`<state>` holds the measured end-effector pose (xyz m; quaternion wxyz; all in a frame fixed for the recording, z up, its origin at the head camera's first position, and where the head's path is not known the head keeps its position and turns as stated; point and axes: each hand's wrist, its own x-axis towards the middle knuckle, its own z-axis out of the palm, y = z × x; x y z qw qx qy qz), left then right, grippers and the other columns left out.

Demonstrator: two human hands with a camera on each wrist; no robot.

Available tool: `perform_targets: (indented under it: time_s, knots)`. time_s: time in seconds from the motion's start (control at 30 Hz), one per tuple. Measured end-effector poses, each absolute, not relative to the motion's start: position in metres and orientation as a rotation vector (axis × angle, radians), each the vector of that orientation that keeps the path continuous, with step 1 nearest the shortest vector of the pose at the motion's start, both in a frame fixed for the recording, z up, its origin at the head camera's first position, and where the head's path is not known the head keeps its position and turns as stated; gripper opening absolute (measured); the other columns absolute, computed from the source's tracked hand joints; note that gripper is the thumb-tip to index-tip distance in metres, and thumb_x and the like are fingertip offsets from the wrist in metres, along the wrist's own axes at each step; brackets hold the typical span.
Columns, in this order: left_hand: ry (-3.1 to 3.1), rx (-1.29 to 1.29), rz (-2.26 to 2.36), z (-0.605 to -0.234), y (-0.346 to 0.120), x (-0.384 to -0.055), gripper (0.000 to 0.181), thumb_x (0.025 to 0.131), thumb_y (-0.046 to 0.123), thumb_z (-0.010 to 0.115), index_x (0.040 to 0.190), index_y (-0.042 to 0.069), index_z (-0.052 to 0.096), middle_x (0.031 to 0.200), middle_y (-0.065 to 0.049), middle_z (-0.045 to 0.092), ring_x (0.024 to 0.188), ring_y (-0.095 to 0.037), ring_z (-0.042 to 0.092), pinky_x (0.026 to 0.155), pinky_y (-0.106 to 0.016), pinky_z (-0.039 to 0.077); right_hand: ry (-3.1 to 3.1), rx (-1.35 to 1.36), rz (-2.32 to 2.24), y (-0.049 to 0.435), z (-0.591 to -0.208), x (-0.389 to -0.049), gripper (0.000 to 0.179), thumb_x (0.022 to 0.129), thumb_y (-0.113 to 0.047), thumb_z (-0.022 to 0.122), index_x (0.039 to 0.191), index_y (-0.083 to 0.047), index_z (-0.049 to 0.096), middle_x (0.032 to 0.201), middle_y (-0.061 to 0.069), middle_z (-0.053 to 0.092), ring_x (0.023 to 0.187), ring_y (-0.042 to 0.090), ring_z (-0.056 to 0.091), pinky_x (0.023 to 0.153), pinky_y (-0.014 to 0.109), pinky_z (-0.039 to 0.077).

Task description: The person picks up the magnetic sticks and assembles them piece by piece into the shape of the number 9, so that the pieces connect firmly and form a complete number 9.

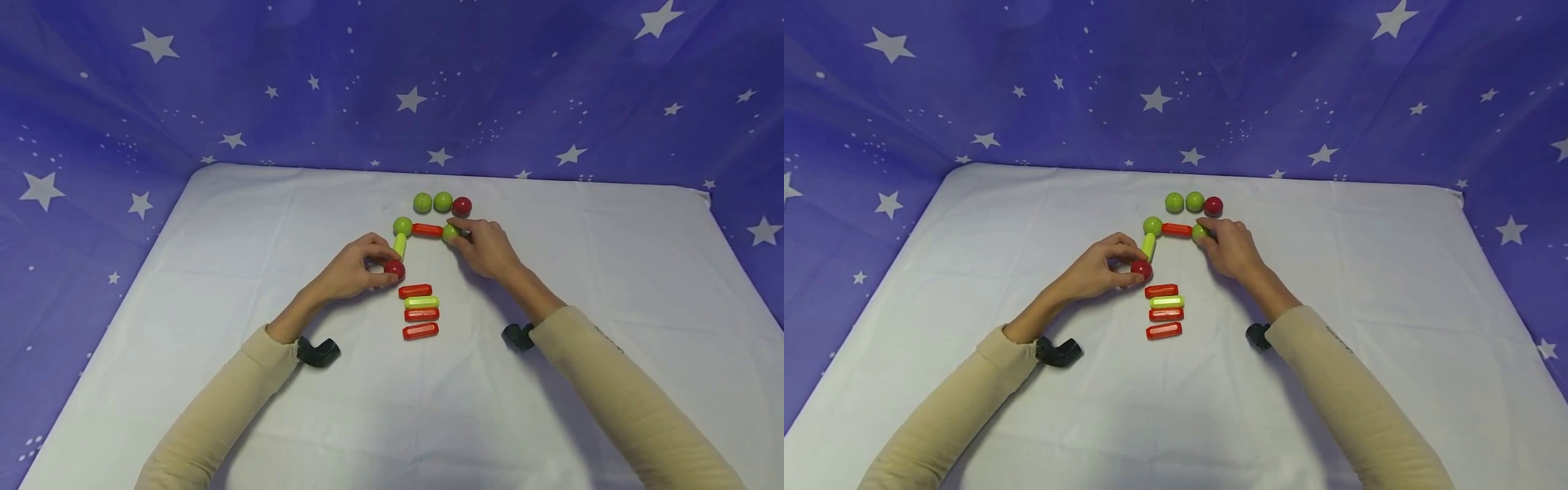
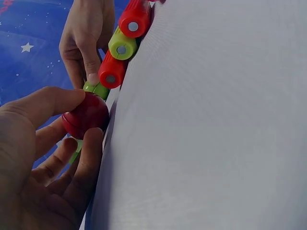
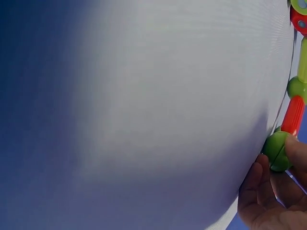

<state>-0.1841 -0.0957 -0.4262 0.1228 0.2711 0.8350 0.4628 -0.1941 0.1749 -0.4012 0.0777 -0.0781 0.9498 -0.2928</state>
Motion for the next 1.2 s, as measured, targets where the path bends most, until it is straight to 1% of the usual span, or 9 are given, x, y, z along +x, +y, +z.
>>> perform_targets:
  time_s: [0.13,0.27,0.37,0.47,0.6,0.73,0.87,1.03,1.2]
  knots:
    - [2.449,0.768,1.338,-0.427,-0.096,-0.183,0.034,0.082,0.015,0.080,0.113,0.005,0.072,0.112,-0.005,0.057,0.104,-0.020,0.053,0.084,-0.034,0.048,2.843,-0.250,-0.941,0.174,-0.403,-0.194,0.045,0.096,-0.014,0.065,0.140,-0.005,0.056,0.115,0.015,0.067,0.090,0.028,0.055,0.083,0.042,0.045]
    - [2.440,0.741,1.341,-0.426,-0.096,-0.181,0.035,0.083,0.015,0.079,0.115,0.005,0.071,0.112,-0.005,0.058,0.103,-0.021,0.053,0.084,-0.034,0.049,2.812,-0.252,-1.070,0.178,-0.404,-0.192,0.049,0.095,-0.014,0.067,0.141,-0.005,0.054,0.132,0.017,0.060,0.107,0.031,0.062,0.094,0.045,0.048]
    - [2.433,0.726,1.348,-0.426,-0.096,-0.180,0.035,0.083,0.014,0.079,0.116,0.004,0.071,0.112,-0.006,0.058,0.103,-0.021,0.054,0.084,-0.035,0.049,2.762,-0.238,-1.194,0.182,-0.401,-0.186,0.054,0.094,-0.015,0.068,0.145,-0.006,0.050,0.139,0.018,0.055,0.117,0.035,0.060,0.093,0.047,0.049]
    - [2.431,0.711,1.355,-0.425,-0.095,-0.180,0.035,0.083,0.014,0.080,0.115,0.005,0.071,0.111,-0.006,0.059,0.103,-0.021,0.055,0.085,-0.035,0.048,2.736,-0.238,-1.263,0.184,-0.397,-0.177,0.055,0.094,-0.013,0.068,0.145,-0.005,0.048,0.137,0.020,0.055,0.118,0.036,0.059,0.093,0.048,0.049]
    - [2.420,0.685,1.364,-0.426,-0.094,-0.179,0.034,0.083,0.015,0.080,0.115,0.006,0.071,0.110,-0.005,0.061,0.101,-0.019,0.058,0.086,-0.036,0.048,2.765,-0.281,-1.289,0.180,-0.393,-0.161,0.049,0.092,-0.008,0.069,0.137,0.001,0.054,0.134,0.019,0.056,0.118,0.036,0.058,0.094,0.048,0.049]
    - [2.431,0.663,1.359,-0.427,-0.093,-0.178,0.035,0.083,0.018,0.081,0.115,0.007,0.072,0.109,-0.004,0.063,0.099,-0.018,0.059,0.086,-0.035,0.047,2.811,-0.309,-1.308,0.174,-0.390,-0.150,0.044,0.091,-0.004,0.069,0.132,0.003,0.058,0.132,0.019,0.056,0.120,0.036,0.054,0.091,0.047,0.051]
    - [2.428,0.660,1.361,-0.426,-0.091,-0.178,0.035,0.084,0.019,0.080,0.116,0.007,0.071,0.109,-0.005,0.063,0.099,-0.018,0.059,0.086,-0.036,0.047,2.810,-0.296,-1.317,0.173,-0.392,-0.148,0.044,0.092,-0.003,0.067,0.134,0.004,0.056,0.133,0.020,0.057,0.123,0.036,0.054,0.092,0.046,0.051]
    - [2.417,0.661,1.368,-0.425,-0.092,-0.178,0.037,0.084,0.018,0.080,0.116,0.006,0.071,0.109,-0.007,0.064,0.100,-0.020,0.060,0.087,-0.037,0.047,2.783,-0.275,-1.297,0.175,-0.395,-0.152,0.047,0.094,-0.006,0.066,0.137,0.004,0.053,0.138,0.019,0.054,0.127,0.034,0.052,0.095,0.045,0.049]
    - [2.404,0.662,1.382,-0.424,-0.092,-0.178,0.036,0.084,0.017,0.080,0.116,0.005,0.071,0.112,-0.008,0.062,0.102,-0.021,0.061,0.089,-0.038,0.049,2.839,-0.335,-1.311,0.172,-0.394,-0.149,0.044,0.092,-0.003,0.067,0.133,0.004,0.056,0.136,0.019,0.056,0.127,0.035,0.051,0.099,0.047,0.046]
